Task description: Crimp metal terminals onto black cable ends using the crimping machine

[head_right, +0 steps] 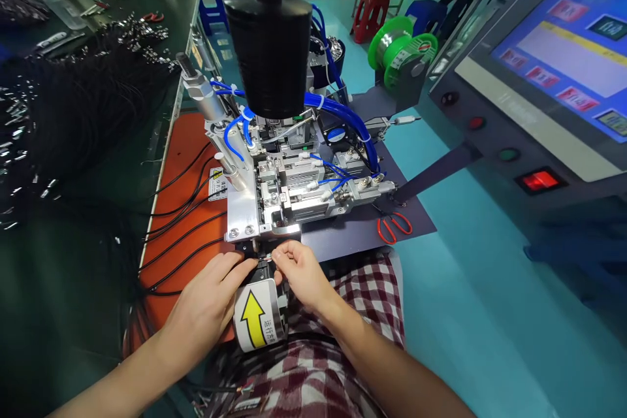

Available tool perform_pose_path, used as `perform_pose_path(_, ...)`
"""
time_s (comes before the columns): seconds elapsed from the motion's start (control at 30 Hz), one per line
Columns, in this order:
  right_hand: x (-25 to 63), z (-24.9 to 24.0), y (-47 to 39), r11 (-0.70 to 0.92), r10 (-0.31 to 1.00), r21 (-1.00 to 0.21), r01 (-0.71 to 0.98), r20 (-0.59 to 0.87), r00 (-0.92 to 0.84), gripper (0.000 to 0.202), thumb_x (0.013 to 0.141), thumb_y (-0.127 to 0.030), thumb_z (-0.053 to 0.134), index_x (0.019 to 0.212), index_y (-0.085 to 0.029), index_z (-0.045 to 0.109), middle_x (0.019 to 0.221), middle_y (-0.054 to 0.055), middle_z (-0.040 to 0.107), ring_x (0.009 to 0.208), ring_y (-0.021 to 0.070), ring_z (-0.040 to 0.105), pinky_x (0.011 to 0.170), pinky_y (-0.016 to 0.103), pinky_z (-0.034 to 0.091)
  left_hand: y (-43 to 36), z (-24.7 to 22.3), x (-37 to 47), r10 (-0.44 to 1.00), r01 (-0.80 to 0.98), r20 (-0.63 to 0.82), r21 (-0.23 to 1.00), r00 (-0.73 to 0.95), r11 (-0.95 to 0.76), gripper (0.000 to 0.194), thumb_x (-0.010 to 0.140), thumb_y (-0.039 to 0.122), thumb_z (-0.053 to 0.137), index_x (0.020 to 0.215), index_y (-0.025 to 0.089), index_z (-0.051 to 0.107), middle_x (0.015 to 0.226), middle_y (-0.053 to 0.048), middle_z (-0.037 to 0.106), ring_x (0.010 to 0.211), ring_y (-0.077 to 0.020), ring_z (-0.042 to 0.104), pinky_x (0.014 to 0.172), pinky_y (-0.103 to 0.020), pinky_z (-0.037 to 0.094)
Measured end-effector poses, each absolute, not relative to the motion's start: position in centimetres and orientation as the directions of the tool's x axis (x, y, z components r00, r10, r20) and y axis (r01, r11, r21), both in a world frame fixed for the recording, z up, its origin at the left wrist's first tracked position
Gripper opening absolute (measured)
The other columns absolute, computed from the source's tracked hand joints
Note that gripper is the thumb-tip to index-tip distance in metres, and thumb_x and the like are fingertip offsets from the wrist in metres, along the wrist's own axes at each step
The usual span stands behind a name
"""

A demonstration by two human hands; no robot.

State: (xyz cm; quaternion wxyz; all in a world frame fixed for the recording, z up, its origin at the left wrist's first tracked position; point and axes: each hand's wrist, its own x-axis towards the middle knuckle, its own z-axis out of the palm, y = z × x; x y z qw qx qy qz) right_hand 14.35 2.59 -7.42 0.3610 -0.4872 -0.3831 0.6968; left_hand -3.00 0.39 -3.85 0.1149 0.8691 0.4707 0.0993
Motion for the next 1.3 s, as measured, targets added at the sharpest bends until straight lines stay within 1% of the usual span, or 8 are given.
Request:
perform_pose_path(0.1,14.28,-7.43,2.70,-0.474,0.862,-0.863,-0.173,-0.415,-0.291,0.024,0.080,-0.038,0.056,0.070,-0.017,0.049,0.049,-0.006,0.050,0.046,0.0090,0.042,0.050,0.022,0.033,0.63,-3.67,-2.92,0.846,0.772,0.128,0.357,0.517,-0.526,0.029,0.084,0.005,0.038,0.107,0.011,0.056,0.094,-0.011,0.056,0.081,-0.0224,0.053,0.067,-0.036,0.051)
perform_pose_path(0.23,14.40,-7.29,2.66,-0.388,0.897,-0.918,-0.085,-0.355,-0.265,0.024,0.083,-0.038,0.053,0.071,-0.018,0.047,0.051,-0.006,0.050,0.048,0.0099,0.045,0.052,0.024,0.034,0.90,-3.37,-2.82,0.843,0.730,0.173,0.431,0.509,-0.530,0.028,0.087,0.009,0.038,0.106,0.012,0.057,0.094,-0.010,0.057,0.082,-0.0212,0.054,0.068,-0.032,0.052)
perform_pose_path(0.4,14.55,-7.28,2.73,-0.339,0.907,-0.941,0.006,-0.328,-0.263,0.024,0.085,-0.038,0.050,0.073,-0.018,0.047,0.052,-0.005,0.051,0.050,0.0110,0.046,0.054,0.025,0.036,0.95,-3.48,-2.84,0.838,0.717,0.139,0.455,0.528,-0.527,0.029,0.087,0.009,0.039,0.110,0.012,0.057,0.095,-0.011,0.057,0.082,-0.0215,0.053,0.067,-0.033,0.051)
perform_pose_path(0.63,14.39,-7.55,2.95,-0.472,0.855,-0.871,-0.137,-0.414,-0.313,0.027,0.080,-0.042,0.055,0.071,-0.017,0.048,0.050,-0.005,0.050,0.046,0.0089,0.040,0.051,0.024,0.031,0.99,-3.83,-2.99,0.836,0.702,0.130,0.483,0.533,-0.523,0.030,0.087,0.010,0.040,0.112,0.010,0.056,0.095,-0.011,0.057,0.082,-0.0219,0.052,0.068,-0.034,0.051)
perform_pose_path(0.77,14.53,-7.13,2.99,-0.421,0.873,-0.904,-0.079,-0.379,-0.308,0.026,0.081,-0.041,0.053,0.071,-0.018,0.048,0.051,-0.005,0.051,0.049,0.0102,0.044,0.053,0.025,0.034,1.01,-3.85,-2.94,0.839,0.684,0.156,0.511,0.521,-0.520,0.029,0.088,0.010,0.039,0.110,0.010,0.057,0.094,-0.011,0.056,0.083,-0.0214,0.052,0.069,-0.033,0.050)
perform_pose_path(0.97,14.84,-6.98,2.91,-0.361,0.890,-0.932,0.032,-0.355,-0.286,0.025,0.085,-0.040,0.050,0.072,-0.018,0.048,0.053,-0.004,0.053,0.049,0.0108,0.044,0.053,0.025,0.034,1.10,-3.90,-3.09,0.825,0.668,0.188,0.505,0.533,-0.546,0.029,0.090,0.012,0.036,0.111,0.010,0.056,0.095,-0.011,0.057,0.083,-0.0210,0.051,0.070,-0.032,0.050)
perform_pose_path(1.13,14.70,-7.31,3.06,-0.459,0.851,-0.882,-0.107,-0.402,-0.336,0.030,0.080,-0.045,0.055,0.070,-0.018,0.049,0.051,-0.005,0.052,0.049,0.0104,0.043,0.054,0.025,0.033,1.02,-3.89,-2.99,0.823,0.703,0.113,0.466,0.556,-0.538,0.030,0.090,0.013,0.036,0.114,0.012,0.054,0.098,-0.011,0.057,0.083,-0.0213,0.051,0.069,-0.033,0.050)
perform_pose_path(1.3,14.56,-7.63,3.08,-0.497,0.839,-0.850,-0.174,-0.420,-0.346,0.031,0.076,-0.045,0.060,0.069,-0.017,0.050,0.051,-0.005,0.051,0.048,0.0097,0.043,0.053,0.024,0.031,0.69,-4.05,-2.35,0.844,0.781,0.028,0.363,0.536,-0.509,0.032,0.087,0.010,0.039,0.115,0.013,0.054,0.099,-0.011,0.057,0.082,-0.0225,0.051,0.070,-0.037,0.051)
